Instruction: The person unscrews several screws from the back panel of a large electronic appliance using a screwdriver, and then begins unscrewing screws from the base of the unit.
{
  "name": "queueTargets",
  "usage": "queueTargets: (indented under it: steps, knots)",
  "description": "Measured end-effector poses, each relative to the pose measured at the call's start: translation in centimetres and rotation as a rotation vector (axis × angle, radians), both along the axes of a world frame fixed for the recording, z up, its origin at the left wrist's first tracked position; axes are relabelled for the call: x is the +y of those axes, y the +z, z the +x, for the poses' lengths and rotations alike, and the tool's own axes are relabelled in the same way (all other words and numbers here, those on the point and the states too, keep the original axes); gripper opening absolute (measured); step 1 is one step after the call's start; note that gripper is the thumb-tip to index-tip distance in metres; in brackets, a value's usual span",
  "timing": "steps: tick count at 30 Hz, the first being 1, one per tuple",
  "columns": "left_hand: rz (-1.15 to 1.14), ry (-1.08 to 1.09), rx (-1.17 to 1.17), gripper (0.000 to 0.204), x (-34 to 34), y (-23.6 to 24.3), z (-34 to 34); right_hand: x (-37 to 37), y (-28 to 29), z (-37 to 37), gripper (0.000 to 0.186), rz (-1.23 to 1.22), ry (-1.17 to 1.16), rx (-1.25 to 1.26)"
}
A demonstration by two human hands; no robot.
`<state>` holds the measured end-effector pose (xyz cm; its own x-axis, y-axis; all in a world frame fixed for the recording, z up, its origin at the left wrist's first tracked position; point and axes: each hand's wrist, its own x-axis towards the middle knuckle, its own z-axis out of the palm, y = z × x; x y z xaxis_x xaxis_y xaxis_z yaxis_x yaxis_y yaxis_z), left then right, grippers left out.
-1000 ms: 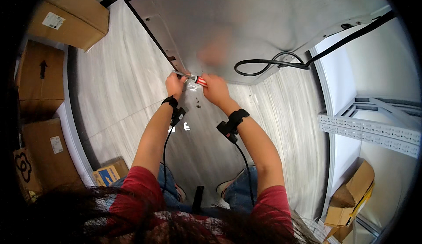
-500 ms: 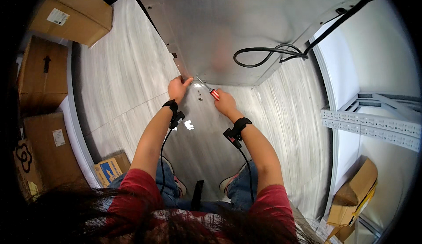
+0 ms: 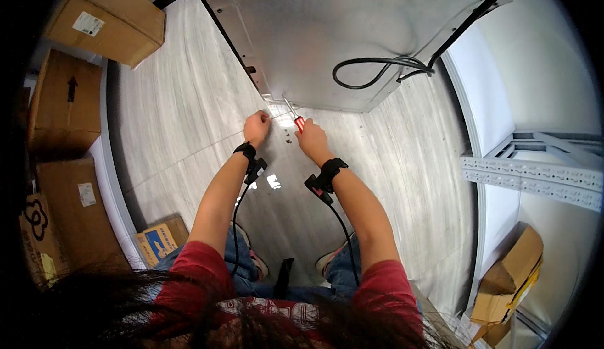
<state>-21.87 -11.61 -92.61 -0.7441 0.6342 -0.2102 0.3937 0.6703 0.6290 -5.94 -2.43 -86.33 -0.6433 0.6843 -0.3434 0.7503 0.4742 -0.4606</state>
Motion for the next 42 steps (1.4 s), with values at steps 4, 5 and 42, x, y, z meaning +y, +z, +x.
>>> queueTargets:
  steps: [4,5,42]
  knots:
    - [0.031,-0.054,-0.034,0.023,-0.2,0.6,0.6,0.4,-0.1,-0.1,0.038,0.007,-0.052,-0.029]
    - [0.038,-0.067,-0.039,0.024,0.0,0.9,0.7,0.6,-0.1,-0.1,0.038,0.019,-0.053,-0.026]
    - [0.121,-0.386,0.052,0.019,-1.4,0.5,3.8,-2.3,0.4,4.6,0.033,0.016,0.031,-0.002]
